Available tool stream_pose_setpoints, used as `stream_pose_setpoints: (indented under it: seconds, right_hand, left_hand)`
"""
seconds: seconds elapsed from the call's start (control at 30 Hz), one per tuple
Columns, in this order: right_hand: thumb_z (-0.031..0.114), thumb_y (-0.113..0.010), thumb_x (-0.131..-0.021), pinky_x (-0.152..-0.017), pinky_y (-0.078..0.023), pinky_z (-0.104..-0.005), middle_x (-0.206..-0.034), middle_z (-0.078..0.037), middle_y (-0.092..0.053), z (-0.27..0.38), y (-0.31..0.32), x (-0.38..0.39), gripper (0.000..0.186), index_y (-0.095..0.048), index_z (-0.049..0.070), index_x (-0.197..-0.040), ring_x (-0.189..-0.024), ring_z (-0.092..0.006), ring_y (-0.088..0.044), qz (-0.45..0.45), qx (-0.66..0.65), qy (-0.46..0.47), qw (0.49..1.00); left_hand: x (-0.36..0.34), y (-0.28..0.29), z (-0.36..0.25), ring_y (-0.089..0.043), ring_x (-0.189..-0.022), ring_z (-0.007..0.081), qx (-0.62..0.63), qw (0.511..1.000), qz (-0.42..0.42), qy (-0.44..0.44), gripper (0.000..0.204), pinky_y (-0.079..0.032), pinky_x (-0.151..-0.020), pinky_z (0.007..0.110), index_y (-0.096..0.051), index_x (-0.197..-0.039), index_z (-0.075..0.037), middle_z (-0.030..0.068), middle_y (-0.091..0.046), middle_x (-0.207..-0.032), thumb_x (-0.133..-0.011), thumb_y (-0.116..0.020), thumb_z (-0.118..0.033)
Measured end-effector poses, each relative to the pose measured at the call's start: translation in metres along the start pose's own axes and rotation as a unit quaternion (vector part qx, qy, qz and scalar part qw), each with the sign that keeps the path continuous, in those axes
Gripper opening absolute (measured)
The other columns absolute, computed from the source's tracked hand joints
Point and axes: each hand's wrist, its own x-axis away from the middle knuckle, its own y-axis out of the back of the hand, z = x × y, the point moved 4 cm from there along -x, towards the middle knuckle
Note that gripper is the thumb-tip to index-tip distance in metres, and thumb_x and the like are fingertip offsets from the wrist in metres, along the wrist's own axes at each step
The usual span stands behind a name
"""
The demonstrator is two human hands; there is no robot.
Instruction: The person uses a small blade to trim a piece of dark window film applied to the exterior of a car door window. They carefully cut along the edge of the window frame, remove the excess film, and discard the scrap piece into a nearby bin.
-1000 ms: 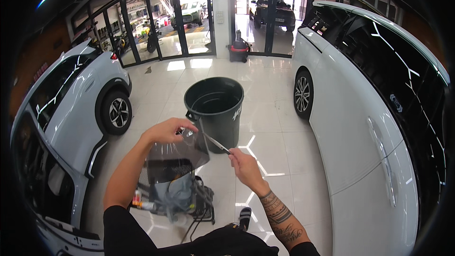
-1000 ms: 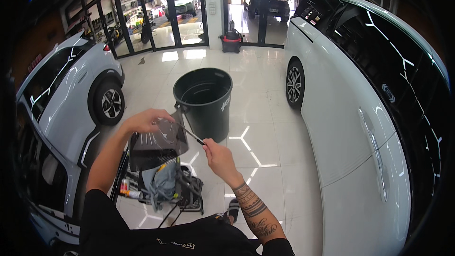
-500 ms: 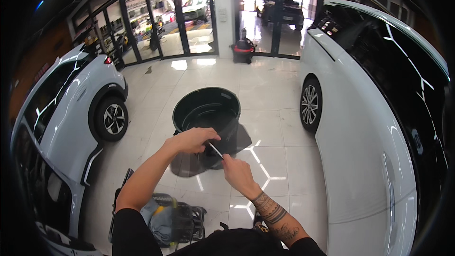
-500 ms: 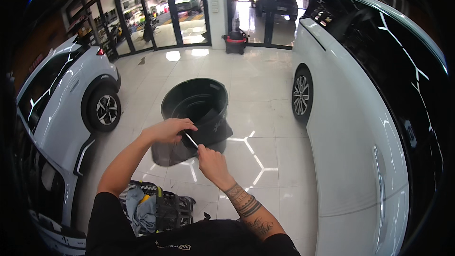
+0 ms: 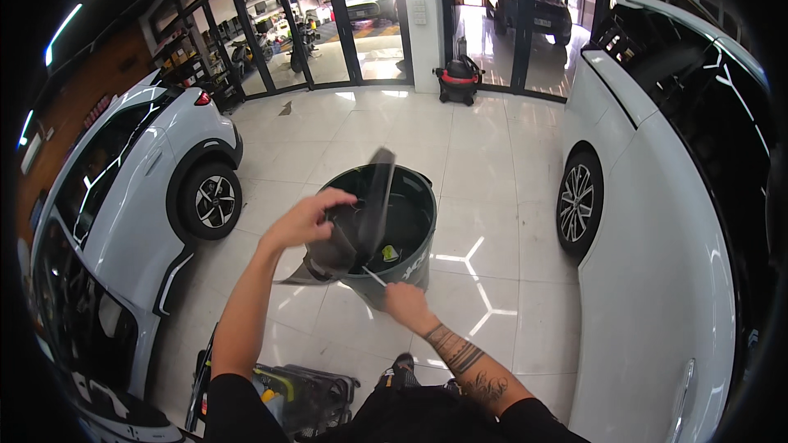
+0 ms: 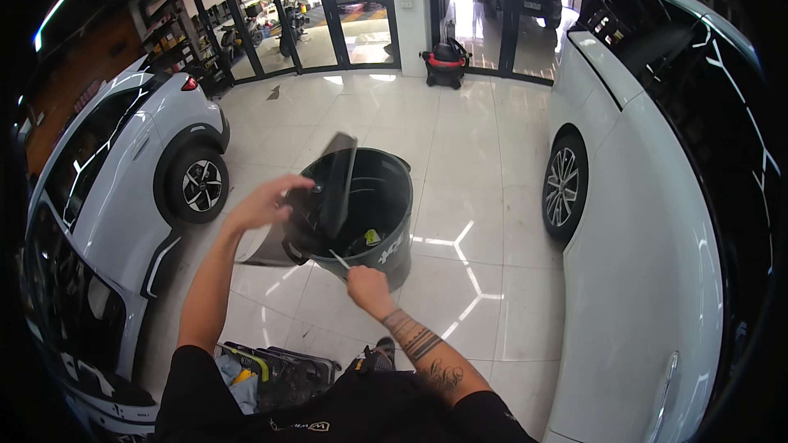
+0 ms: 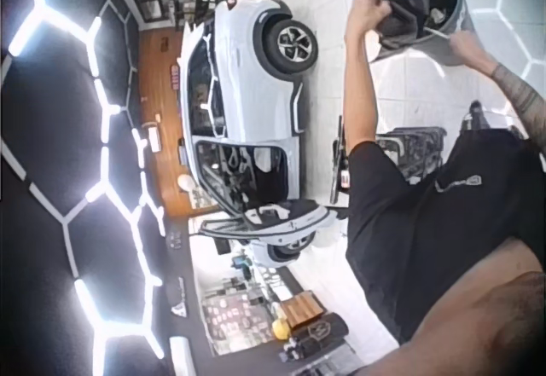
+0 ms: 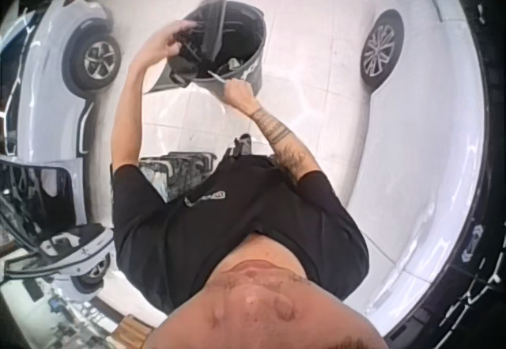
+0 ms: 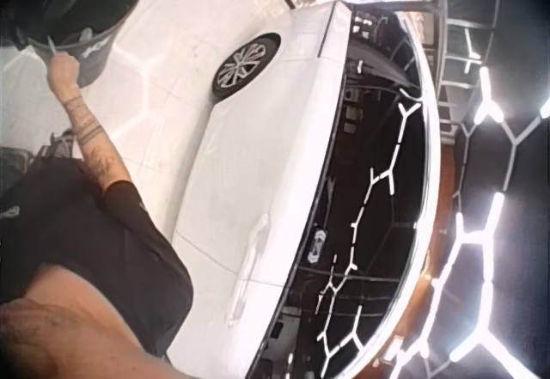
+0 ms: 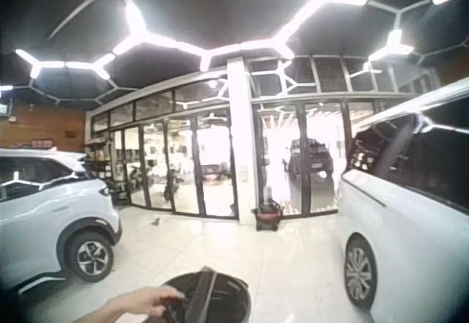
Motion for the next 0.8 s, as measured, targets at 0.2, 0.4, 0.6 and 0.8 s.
stream_pose_setpoints:
  seconds: [0.2, 0.4, 0.6, 0.8]
  right_hand:
    - [0.019, -0.048, -0.094, -0.066, -0.045, -0.0569, -0.076, -0.024, -0.062, -0.118, -0.02, 0.035, 0.015, -0.052, 0.004, -0.095, -0.075, -0.0468, -0.06, -0.012, -0.093, -0.194, 0.976]
    - [0.035, -0.048, -0.097, -0.058, -0.041, -0.0462, -0.067, -0.026, -0.053, -0.188, 0.05, 0.193, 0.044, -0.054, -0.003, -0.077, -0.061, -0.0375, -0.054, -0.091, -0.126, -0.393, 0.906]
    - [0.033, -0.051, -0.097, -0.044, -0.028, -0.0291, -0.053, 0.003, -0.042, -0.185, 0.034, 0.212, 0.046, -0.046, 0.007, -0.059, -0.048, -0.0084, -0.036, -0.141, -0.299, -0.373, 0.867]
    - [0.006, -0.043, -0.083, -0.049, -0.039, -0.0267, -0.056, -0.004, -0.052, -0.095, -0.017, 0.058, 0.016, -0.057, 0.001, -0.088, -0.051, -0.0097, -0.047, 0.259, -0.411, 0.019, 0.874]
  left_hand:
    - [-0.081, 0.015, 0.211, -0.058, -0.065, 0.0156, 0.006, 0.986, -0.001, 0.166, 0.065, -0.049, -0.057, 0.029, -0.058, -0.129, -0.007, 0.0128, -0.061, -0.106, -0.065, -0.059, 0.007]
    - [-0.064, -0.049, 0.342, -0.054, -0.118, 0.0434, -0.185, 0.94, -0.102, 0.268, 0.099, -0.049, -0.096, 0.044, -0.022, -0.152, -0.024, 0.0292, -0.036, -0.144, -0.069, -0.064, 0.008]
    - [0.091, -0.121, 0.239, -0.06, -0.065, 0.0152, 0.011, 0.912, -0.315, 0.262, 0.075, -0.052, -0.072, 0.027, -0.047, -0.14, -0.012, 0.0259, -0.053, -0.133, -0.071, -0.071, 0.007]
    - [0.348, -0.21, 0.047, -0.054, -0.062, 0.0124, 0.041, 0.762, -0.4, 0.508, 0.05, -0.048, -0.061, 0.029, -0.059, -0.122, -0.006, 0.0067, -0.062, -0.076, -0.075, -0.075, -0.003]
